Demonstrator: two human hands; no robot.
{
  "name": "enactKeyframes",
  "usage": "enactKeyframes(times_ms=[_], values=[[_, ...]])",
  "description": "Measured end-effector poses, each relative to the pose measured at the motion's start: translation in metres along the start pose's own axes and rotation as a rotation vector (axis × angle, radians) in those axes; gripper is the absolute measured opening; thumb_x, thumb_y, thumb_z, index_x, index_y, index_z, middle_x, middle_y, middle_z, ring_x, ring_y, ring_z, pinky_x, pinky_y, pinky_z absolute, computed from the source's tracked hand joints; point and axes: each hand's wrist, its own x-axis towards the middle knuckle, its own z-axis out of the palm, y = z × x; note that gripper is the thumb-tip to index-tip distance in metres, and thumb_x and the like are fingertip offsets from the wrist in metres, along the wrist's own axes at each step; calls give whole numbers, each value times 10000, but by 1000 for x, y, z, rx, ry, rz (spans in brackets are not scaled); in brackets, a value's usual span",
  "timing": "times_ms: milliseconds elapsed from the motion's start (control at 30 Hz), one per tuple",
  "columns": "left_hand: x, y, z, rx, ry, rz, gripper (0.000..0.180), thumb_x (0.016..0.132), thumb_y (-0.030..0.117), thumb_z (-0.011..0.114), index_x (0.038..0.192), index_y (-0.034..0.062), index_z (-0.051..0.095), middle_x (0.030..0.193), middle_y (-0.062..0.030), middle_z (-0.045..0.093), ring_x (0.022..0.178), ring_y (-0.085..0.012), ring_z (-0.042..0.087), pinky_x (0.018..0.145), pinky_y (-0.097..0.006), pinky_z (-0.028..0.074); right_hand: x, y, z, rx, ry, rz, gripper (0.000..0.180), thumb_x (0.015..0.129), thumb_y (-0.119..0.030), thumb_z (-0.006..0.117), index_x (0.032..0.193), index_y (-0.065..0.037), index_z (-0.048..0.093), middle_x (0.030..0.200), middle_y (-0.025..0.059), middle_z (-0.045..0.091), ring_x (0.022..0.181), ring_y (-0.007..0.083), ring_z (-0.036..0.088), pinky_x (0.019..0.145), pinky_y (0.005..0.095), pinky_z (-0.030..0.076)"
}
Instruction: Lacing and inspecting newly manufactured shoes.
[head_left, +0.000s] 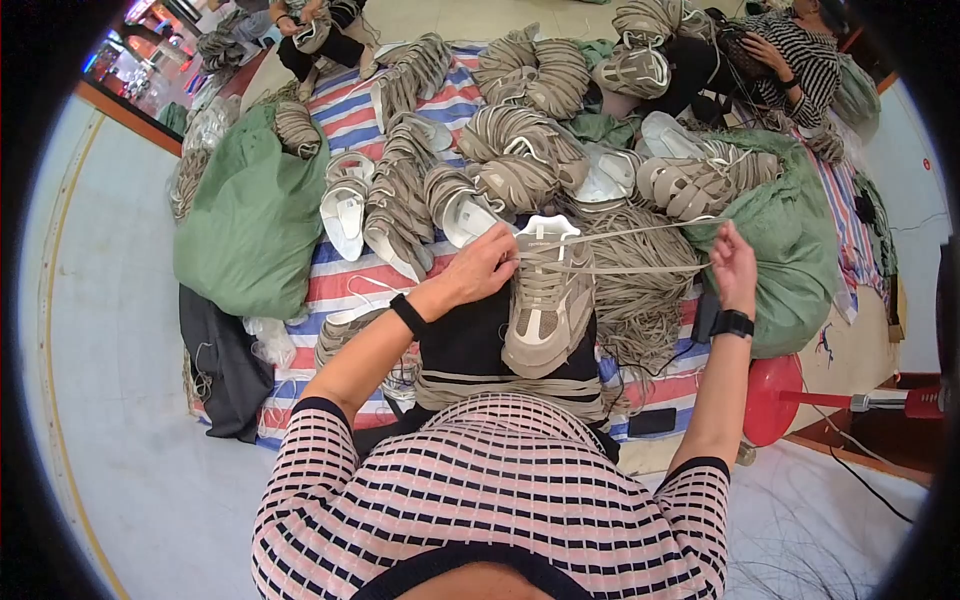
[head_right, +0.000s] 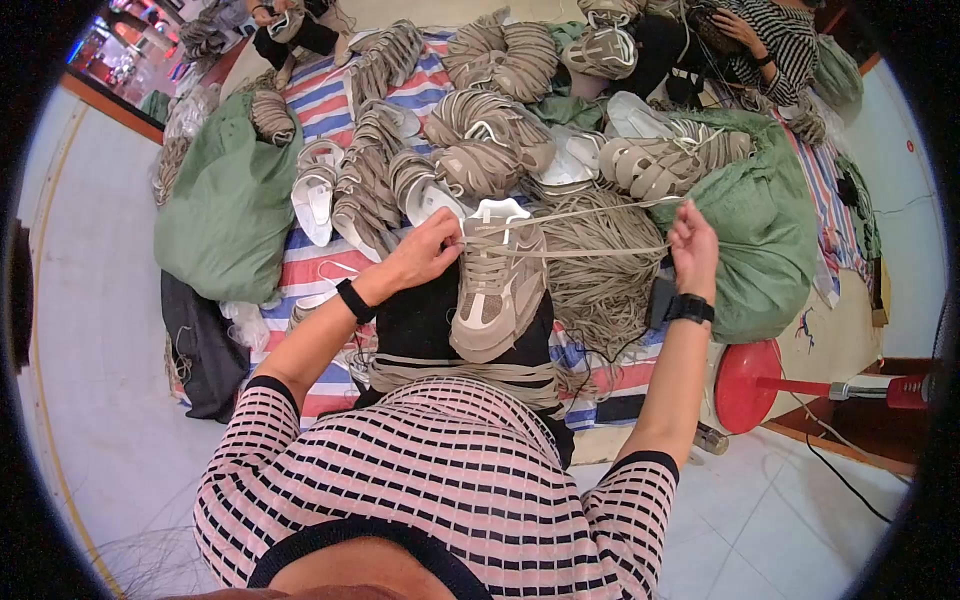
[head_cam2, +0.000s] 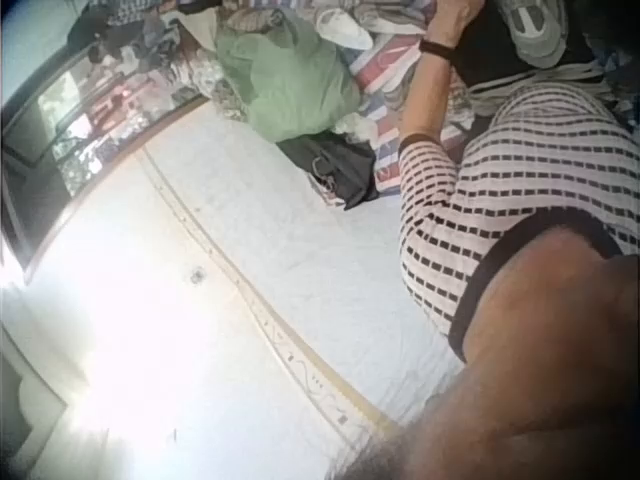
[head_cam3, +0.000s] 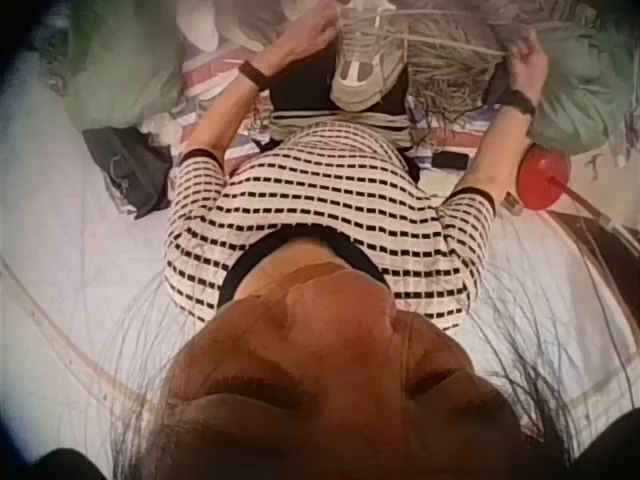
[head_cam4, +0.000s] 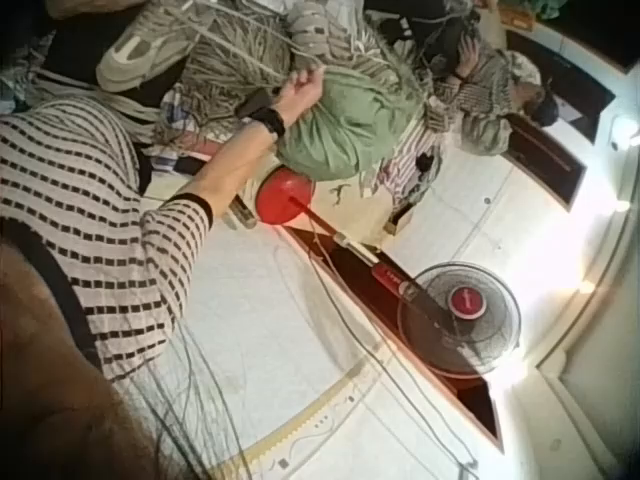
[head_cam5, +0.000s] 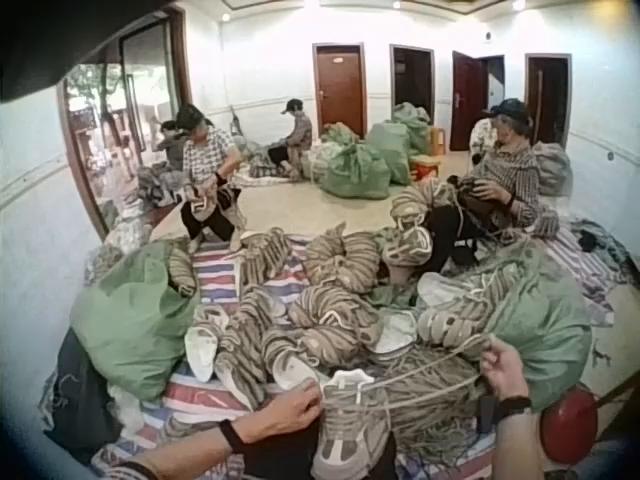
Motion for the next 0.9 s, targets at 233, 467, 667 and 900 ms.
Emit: enactKeyframes(times_ms=[233,467,667,900], values=[[29,-10,-9,-10,19,-13,162,797,158,561,890,26,549,846,-119,495,812,-279,512,724,-348,418,-15,58,8,-912,101,-210,152,856,-161,575,930,-51,650,712,-16,602,541,51,411,510,211,330],[48,6,23,223,13,127,137,753,100,615,840,34,533,818,-112,510,825,-304,515,703,-390,414,-64,127,100,-1301,-430,-494,295,861,-92,504,1147,-123,567,705,-26,632,650,128,528,651,282,347],[52,-11,-14,-711,260,-272,86,857,89,569,899,29,523,742,-58,628,673,-134,597,693,-261,469,-86,132,115,-1442,-429,-640,379,824,-85,545,1201,-116,520,744,-48,670,762,156,561,757,345,283],[-32,-86,-116,-60,310,-843,286,841,281,578,734,17,596,669,-88,641,605,-185,617,569,-347,483,-86,133,105,-1390,-416,-395,155,863,-144,577,971,-39,616,774,-4,682,676,79,563,887,395,315]])
